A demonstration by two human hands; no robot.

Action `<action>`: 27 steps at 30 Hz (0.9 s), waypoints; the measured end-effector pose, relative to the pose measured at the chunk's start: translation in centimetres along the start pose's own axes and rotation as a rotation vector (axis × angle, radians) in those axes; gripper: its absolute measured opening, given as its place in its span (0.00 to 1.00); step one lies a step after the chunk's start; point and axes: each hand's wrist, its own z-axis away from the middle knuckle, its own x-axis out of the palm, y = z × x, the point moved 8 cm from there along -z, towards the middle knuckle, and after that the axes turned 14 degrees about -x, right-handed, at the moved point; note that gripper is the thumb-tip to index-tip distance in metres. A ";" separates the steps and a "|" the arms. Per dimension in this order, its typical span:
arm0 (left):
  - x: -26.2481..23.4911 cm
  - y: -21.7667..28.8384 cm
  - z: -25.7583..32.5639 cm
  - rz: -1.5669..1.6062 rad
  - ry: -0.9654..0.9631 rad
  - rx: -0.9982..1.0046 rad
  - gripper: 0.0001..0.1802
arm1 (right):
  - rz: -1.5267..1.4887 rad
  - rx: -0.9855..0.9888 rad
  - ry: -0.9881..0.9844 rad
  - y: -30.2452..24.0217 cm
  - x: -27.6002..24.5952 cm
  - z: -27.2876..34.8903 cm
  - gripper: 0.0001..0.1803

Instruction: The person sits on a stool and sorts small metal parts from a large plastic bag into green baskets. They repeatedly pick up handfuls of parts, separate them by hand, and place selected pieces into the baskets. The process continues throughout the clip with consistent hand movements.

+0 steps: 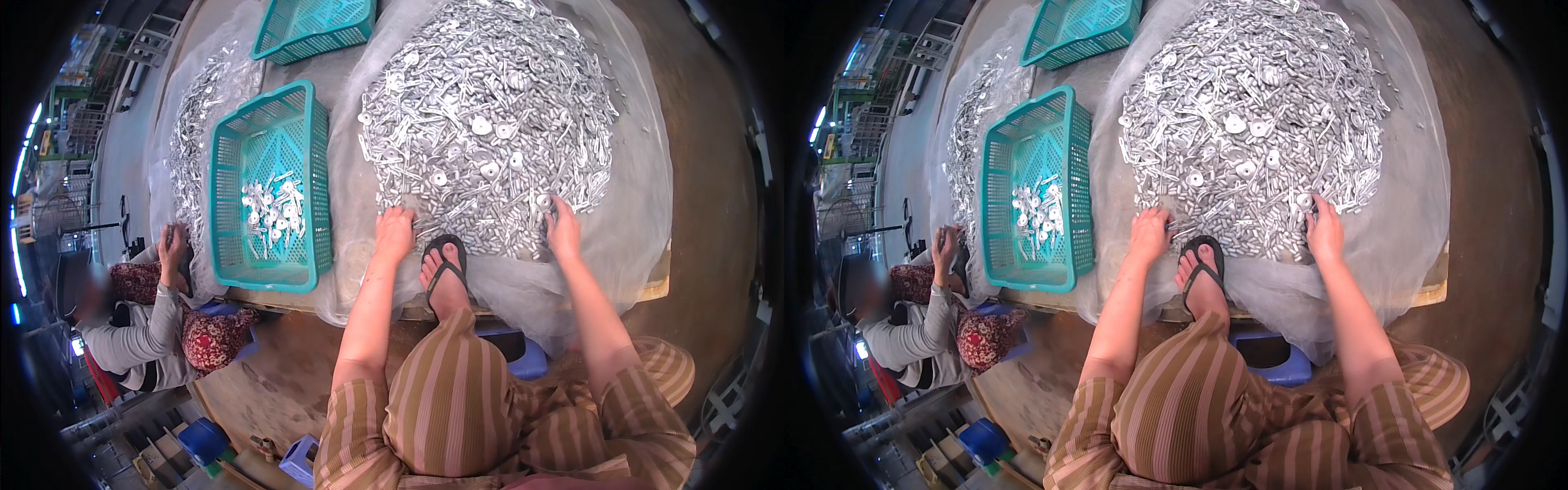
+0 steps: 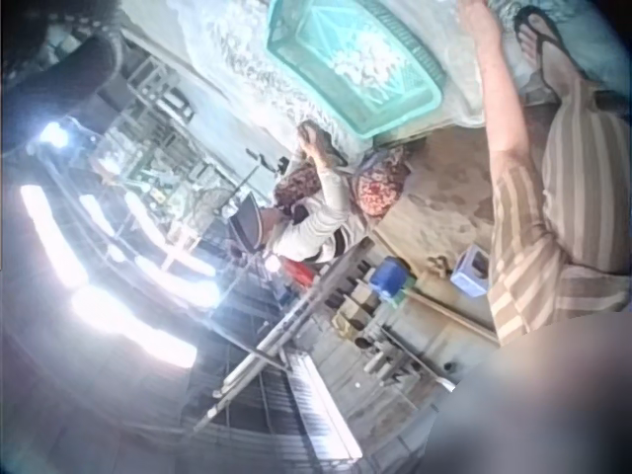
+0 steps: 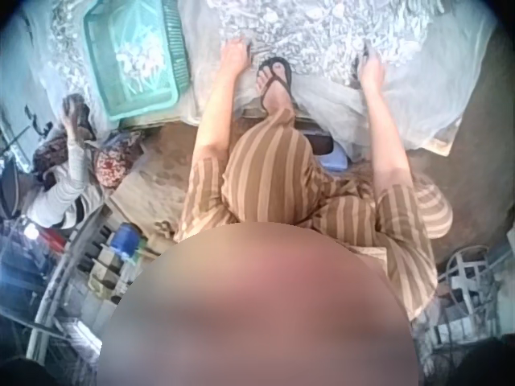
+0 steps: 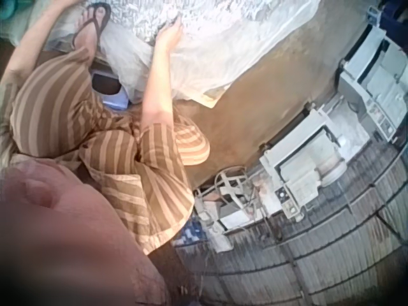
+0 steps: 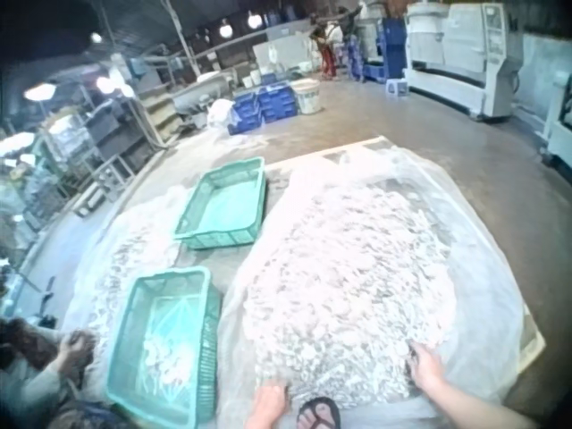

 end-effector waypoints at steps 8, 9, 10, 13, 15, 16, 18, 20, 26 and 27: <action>-2.0 -3.4 -0.2 0.475 -0.077 -0.212 0.16 | -0.211 0.035 -0.020 0.9 0.2 0.1 0.09; -2.1 -2.2 -0.3 0.400 -0.050 -0.118 0.15 | -0.251 0.010 -0.007 1.1 0.1 0.1 0.08; -2.1 -1.1 -0.1 0.325 -0.023 -0.030 0.15 | -0.517 0.202 -0.018 2.2 0.8 0.5 0.07; -0.6 1.0 0.0 0.139 0.004 0.101 0.12 | -1.178 0.635 0.017 2.5 2.2 1.5 0.07; 0.8 0.9 -0.2 0.065 -0.039 0.101 0.13 | -1.449 0.711 0.123 1.3 1.4 1.3 0.09; 0.0 1.5 -0.4 0.033 -0.015 0.099 0.12 | -1.449 0.750 0.141 2.0 1.1 1.4 0.17; 0.5 0.3 -0.8 0.158 0.022 0.077 0.12 | -1.446 0.720 0.133 2.3 0.0 1.5 0.20; 1.5 -0.4 -0.7 0.177 -0.152 -0.064 0.12 | -1.356 0.684 0.098 3.0 -0.8 1.5 0.24; 1.8 1.0 1.0 0.018 -0.151 0.051 0.10 | -0.482 0.533 0.139 7.8 -1.2 2.8 0.11; 1.6 1.5 0.8 0.023 -0.125 0.095 0.10 | -0.357 0.458 0.168 7.6 -1.7 2.7 0.13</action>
